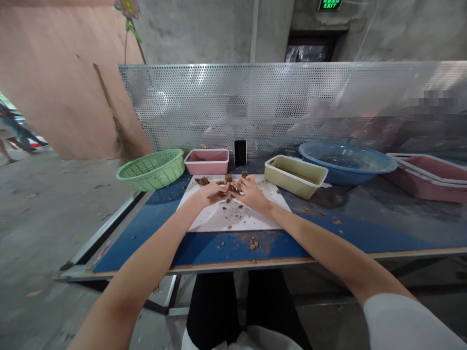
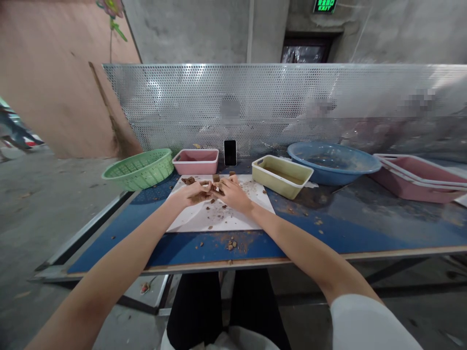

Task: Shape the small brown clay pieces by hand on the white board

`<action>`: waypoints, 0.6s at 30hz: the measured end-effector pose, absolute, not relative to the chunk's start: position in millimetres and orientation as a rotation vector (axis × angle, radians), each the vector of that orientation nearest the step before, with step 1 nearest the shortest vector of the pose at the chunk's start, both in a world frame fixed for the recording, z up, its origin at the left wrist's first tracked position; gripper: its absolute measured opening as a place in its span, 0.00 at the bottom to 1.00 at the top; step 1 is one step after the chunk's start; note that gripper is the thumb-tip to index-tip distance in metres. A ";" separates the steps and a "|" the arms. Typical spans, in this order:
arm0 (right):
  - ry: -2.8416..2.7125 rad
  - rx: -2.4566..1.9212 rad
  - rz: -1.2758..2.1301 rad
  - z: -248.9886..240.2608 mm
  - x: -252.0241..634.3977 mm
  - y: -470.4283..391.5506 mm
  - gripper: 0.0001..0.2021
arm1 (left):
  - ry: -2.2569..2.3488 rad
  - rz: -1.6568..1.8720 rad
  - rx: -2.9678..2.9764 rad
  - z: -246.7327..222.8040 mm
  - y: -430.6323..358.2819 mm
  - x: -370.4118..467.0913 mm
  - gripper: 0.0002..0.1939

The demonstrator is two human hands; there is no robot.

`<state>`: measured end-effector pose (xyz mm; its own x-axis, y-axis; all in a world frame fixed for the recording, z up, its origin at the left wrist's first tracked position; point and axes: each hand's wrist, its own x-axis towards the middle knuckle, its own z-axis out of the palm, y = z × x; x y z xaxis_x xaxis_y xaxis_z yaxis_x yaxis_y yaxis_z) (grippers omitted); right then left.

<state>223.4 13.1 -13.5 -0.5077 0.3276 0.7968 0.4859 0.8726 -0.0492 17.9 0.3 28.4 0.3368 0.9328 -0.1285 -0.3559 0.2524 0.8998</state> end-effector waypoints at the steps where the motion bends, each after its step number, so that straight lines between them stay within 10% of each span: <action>1: -2.147 -0.579 -0.232 -13.5 222.9 13.0 0.16 | 0.791 0.995 0.907 29.7 -0.5 17.4 0.13; 18: -2.099 -0.682 -0.181 -10.8 225.5 15.4 0.21 | 0.725 1.011 0.973 34.9 -5.9 14.8 0.18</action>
